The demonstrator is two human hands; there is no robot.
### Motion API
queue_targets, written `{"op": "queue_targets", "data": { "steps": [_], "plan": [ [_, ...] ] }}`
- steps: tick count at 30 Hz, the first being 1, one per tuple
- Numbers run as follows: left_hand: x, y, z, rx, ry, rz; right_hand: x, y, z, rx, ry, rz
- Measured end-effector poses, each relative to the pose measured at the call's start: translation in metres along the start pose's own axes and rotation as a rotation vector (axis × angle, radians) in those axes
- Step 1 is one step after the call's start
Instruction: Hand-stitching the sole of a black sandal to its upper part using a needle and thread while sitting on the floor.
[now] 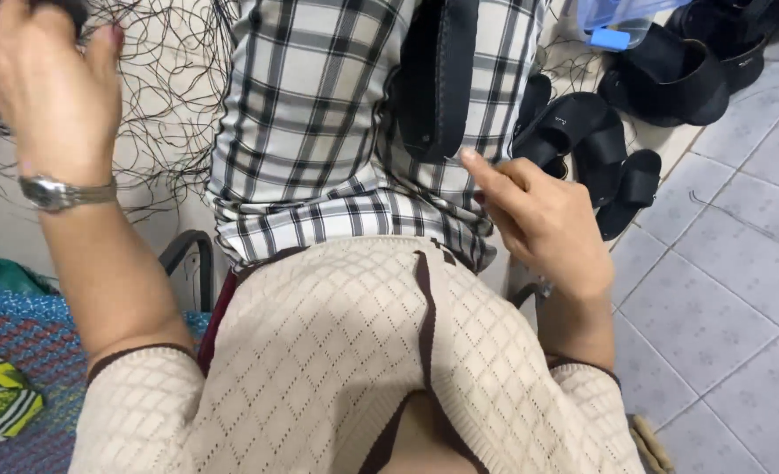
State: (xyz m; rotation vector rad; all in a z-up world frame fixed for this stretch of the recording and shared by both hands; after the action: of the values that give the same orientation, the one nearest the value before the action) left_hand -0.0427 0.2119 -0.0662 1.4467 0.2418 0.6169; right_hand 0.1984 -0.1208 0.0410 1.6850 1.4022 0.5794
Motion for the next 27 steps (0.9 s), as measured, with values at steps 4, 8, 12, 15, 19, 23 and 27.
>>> {"op": "queue_targets", "data": {
  "steps": [4, 8, 12, 15, 19, 23, 27],
  "plan": [
    [0.0, -0.012, 0.044, 0.217, 0.024, -0.186, 0.004, -0.003, -0.003, -0.162, -0.034, 0.051],
    [0.024, 0.014, 0.203, -0.384, -0.427, -0.23, 0.009, 0.002, -0.009, -0.314, -0.009, 0.088],
    [0.025, -0.006, 0.238, -0.347, -0.532, -0.036, 0.015, 0.006, -0.012, -0.36, -0.003, 0.038],
    [0.032, -0.002, 0.242, -0.338, -0.514, 0.038, 0.016, 0.008, -0.019, -0.45, 0.005, 0.067],
    [0.034, 0.001, 0.25, -0.336, -0.515, 0.123, 0.01, -0.005, -0.024, -0.697, -0.087, -0.001],
    [0.038, 0.007, 0.25, -0.275, -0.527, 0.156, 0.014, -0.008, -0.017, -0.538, -0.046, 0.009],
    [0.037, 0.004, 0.242, -0.36, -0.542, 0.143, 0.013, -0.015, -0.002, -0.31, -0.017, 0.03]
  ]
}}
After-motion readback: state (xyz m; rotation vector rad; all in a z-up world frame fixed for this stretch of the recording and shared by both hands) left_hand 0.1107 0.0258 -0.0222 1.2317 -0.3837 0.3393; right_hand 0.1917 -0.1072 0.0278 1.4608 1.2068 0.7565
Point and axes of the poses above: each hand's wrist, its own x-axis towards the middle knuckle, its own y-axis out of the back of the hand, z = x × y, the point moved 8 cm from there along x, towards the middle knuckle, and after that the axes turned 5 degrees about -y, right-handed, at the moved point
